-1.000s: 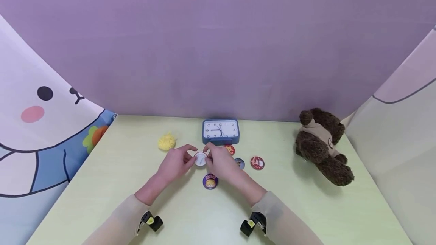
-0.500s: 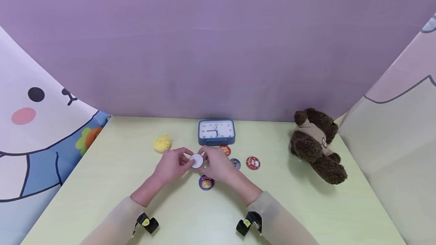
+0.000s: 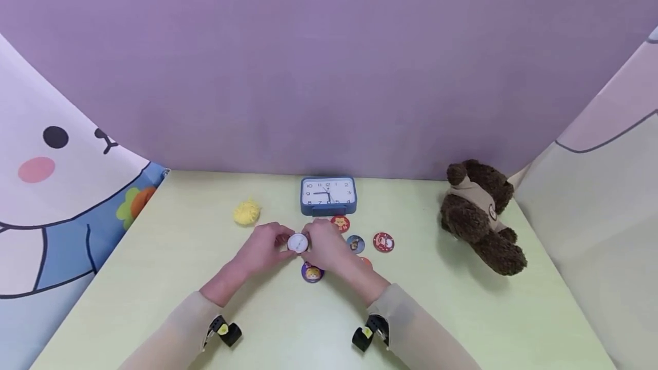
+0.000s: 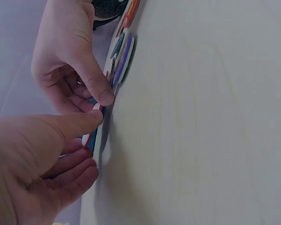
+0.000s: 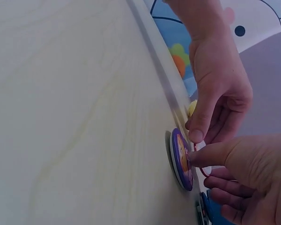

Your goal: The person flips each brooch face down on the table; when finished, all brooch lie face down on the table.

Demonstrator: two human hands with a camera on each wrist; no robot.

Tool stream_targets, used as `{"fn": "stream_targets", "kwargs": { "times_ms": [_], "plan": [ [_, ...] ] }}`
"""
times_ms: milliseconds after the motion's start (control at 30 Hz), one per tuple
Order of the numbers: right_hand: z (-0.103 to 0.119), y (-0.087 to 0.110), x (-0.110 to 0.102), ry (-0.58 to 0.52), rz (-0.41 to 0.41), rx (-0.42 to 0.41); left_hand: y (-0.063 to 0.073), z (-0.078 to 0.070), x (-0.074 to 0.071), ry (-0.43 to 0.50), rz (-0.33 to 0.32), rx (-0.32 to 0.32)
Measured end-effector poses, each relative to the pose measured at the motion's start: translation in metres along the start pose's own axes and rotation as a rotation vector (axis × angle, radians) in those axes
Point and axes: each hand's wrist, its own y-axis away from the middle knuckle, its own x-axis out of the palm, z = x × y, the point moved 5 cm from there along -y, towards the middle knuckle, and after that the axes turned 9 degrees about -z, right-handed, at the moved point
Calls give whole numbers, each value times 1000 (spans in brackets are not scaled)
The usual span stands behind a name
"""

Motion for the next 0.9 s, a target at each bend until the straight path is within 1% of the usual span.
{"fn": "stream_targets", "kwargs": {
  "times_ms": [67,167,300,333,467,567,633,733,833,900],
  "plan": [
    [3,-1,1,17,9,-23,1,1,0,-24,-8,1],
    [5,0,0,31,22,-27,2,1,0,-60,10,-15],
    [3,8,-11,24,-12,-17,3,-5,-1,-101,11,-5],
    [1,11,-16,17,-18,-14,3,-7,-1,-102,11,7],
    [-5,25,-34,-16,-23,-46,8,-23,-5,-37,44,34],
    [-9,38,-40,-40,10,-55,13,-35,-5,17,92,52],
    [-11,47,-39,-56,37,-47,17,-40,-3,25,120,65],
    [-12,58,-33,-59,65,-31,22,-44,4,18,168,57],
    [-12,64,-25,-42,76,-16,27,-44,11,-33,193,56],
    [-11,66,-21,-31,75,-11,29,-44,15,-58,196,69]
  ]
}}
